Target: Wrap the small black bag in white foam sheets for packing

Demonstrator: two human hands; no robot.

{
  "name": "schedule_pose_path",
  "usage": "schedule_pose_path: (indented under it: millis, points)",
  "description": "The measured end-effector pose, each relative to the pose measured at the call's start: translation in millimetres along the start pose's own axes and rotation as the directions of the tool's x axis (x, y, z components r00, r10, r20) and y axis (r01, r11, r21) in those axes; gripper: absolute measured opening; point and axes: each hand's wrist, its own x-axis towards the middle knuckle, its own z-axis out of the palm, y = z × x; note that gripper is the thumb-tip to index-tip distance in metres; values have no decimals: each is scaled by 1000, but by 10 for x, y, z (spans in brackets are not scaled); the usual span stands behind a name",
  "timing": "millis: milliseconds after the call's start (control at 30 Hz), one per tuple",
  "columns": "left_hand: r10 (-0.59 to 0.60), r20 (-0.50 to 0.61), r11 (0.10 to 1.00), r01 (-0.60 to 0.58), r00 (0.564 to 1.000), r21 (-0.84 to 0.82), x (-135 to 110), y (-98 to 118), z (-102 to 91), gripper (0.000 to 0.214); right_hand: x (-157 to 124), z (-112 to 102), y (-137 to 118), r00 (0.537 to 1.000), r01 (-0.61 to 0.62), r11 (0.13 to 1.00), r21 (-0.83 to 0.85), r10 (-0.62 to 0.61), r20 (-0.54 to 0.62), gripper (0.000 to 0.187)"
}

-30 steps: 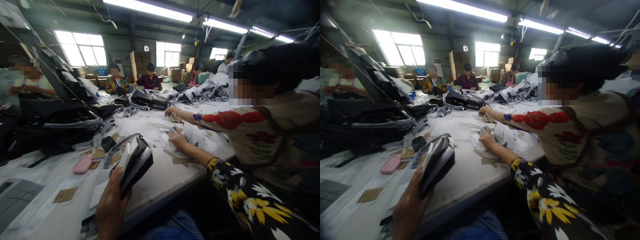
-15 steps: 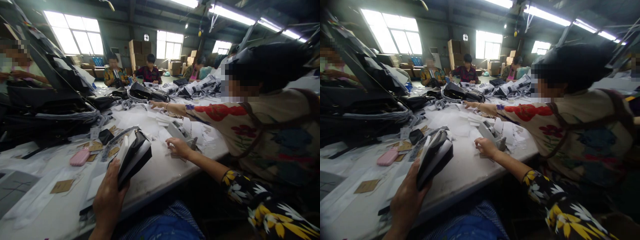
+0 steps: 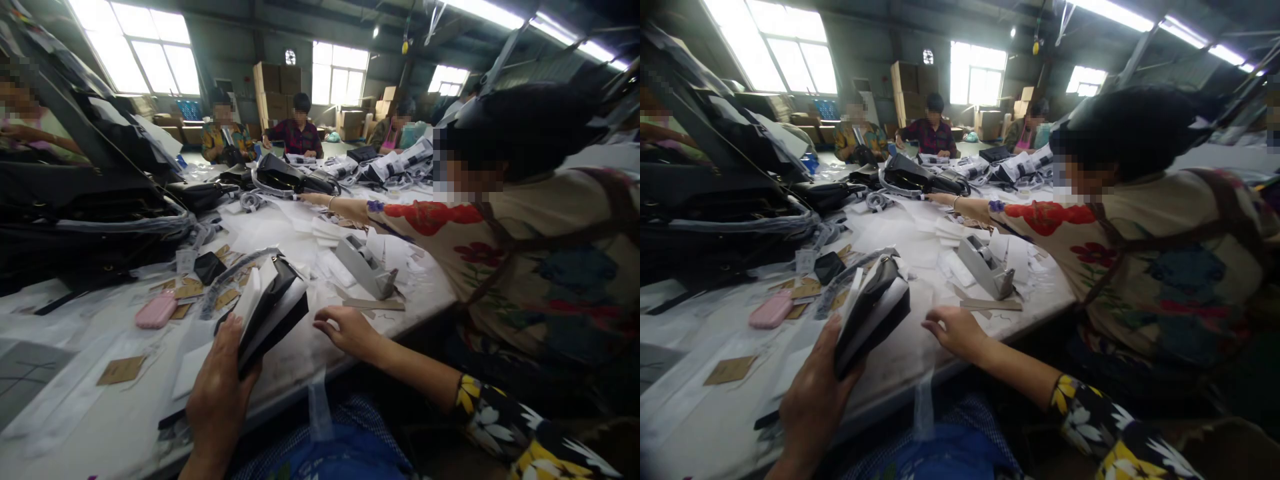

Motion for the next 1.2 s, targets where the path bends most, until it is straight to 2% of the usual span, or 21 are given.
schedule_pose_path:
  millis: [100, 167, 233, 300, 400, 500, 600, 667, 733, 767, 833, 933, 1033, 1133, 1200]
  points:
    - [-5, -12, 1000, 5, 1000, 2, 1, 5, -6, 80, 243, 113, 130, 974, -3, 1000, 5, 4, -227, 23]
    - [-37, -18, 999, 37, 999, 8, 7, 17, -21, 80, 486, 175, 257, 959, -69, 997, -23, 60, -278, 41]
    - [-74, -16, 997, 74, 997, 15, 14, 27, -39, 81, 756, 225, 390, 953, -182, 983, -16, 172, -249, 55]
    - [-93, -13, 995, 93, 996, 19, 18, 30, -55, 82, 1009, 271, 506, 951, -260, 965, 19, 259, -170, 49]
    - [-112, -13, 993, 112, 994, 21, 17, 22, -67, 81, 1288, 328, 604, 959, -263, 962, 68, 268, -91, 32]
    - [-128, -7, 992, 128, 992, 23, 10, 15, -74, 81, 1368, 318, 589, 967, -240, 967, 81, 246, -73, 38]
    - [-96, 1, 995, 96, 995, 22, 5, 26, -80, 81, 1155, 231, 488, 974, -191, 980, 54, 197, -115, 52]
    - [-66, 4, 998, 66, 998, 20, 1, 35, -74, 80, 843, 185, 405, 990, -59, 998, -18, 57, -125, 52]
    - [-29, 7, 999, 29, 1000, 21, -5, 33, -52, 79, 467, 194, 339, 986, 139, 982, -130, -149, -68, 45]
    - [-5, 11, 1000, 4, 1000, 24, -10, 27, -35, 79, 289, 225, 317, 977, 207, 964, -168, -213, -19, 46]
    - [48, 21, 998, -49, 999, 30, -20, 13, 8, 78, 19, 332, 294, 965, 260, 945, -199, -250, 73, 56]
    - [121, 47, 991, -124, 992, 53, -33, 18, 75, 76, -104, 534, 288, 960, 267, 944, -194, -245, 133, 65]
    - [202, 78, 974, -208, 976, 91, -51, 82, 132, 76, -79, 657, 271, 966, 258, 947, -191, -247, 80, 48]
    - [266, 108, 947, -280, 958, 156, -91, 161, 195, 76, -209, 603, 209, 949, 315, 938, -145, -309, 64, 27]
    - [293, 121, 926, -313, 948, 209, -127, 201, 244, 74, -371, 463, 140, 897, 438, 898, -45, -433, 84, 27]
